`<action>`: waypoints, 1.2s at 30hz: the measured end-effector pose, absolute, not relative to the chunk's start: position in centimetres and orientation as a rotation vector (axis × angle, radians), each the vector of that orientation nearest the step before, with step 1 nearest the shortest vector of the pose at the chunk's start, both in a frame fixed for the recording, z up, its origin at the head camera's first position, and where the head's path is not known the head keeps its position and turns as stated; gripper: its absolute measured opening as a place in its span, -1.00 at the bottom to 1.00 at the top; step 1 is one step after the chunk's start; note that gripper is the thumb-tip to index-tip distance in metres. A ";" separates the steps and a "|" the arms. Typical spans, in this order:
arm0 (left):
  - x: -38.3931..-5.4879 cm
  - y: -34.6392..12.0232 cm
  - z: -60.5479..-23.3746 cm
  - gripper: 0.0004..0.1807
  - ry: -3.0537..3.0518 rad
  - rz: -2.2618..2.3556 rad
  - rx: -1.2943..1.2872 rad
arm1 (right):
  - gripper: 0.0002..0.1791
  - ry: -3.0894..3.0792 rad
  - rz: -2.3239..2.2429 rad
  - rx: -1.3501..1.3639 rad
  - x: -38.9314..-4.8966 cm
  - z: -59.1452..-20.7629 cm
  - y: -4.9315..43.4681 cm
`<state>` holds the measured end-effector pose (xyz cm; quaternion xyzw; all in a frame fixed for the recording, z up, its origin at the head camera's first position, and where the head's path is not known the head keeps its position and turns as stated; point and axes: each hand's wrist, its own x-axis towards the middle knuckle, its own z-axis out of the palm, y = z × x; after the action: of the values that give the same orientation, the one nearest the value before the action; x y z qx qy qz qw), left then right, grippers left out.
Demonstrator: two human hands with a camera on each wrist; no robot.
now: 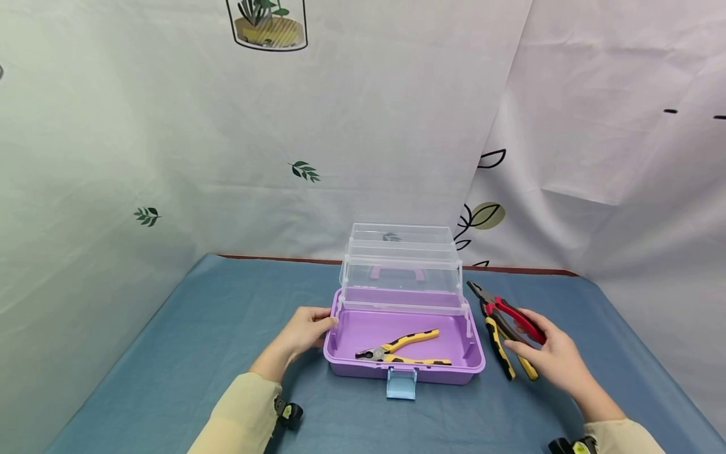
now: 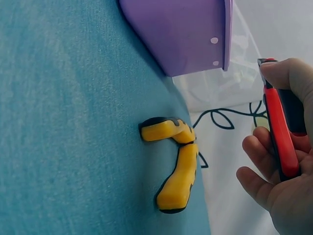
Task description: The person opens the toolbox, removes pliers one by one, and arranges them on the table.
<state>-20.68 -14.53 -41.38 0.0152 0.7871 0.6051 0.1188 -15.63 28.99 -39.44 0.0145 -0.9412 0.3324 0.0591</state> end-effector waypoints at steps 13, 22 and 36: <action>-20.7 -14.4 -41.4 -0.58 2.309 1.766 0.025 | -0.19 -2.823 1.057 -0.002 -15.3 -40.3 29.9; -20.6 -14.5 -41.4 -0.57 2.294 1.779 0.039 | -0.16 -2.840 1.002 -0.054 -15.1 -40.7 30.4; -20.8 -14.5 -41.5 -0.56 2.295 1.770 0.035 | -0.17 -2.838 0.995 -0.139 -14.8 -41.4 31.5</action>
<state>-20.83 -14.52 -41.51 0.0120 0.7860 0.6061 0.1211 -14.85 31.50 -41.41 -0.0460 -0.9407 0.3296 0.0653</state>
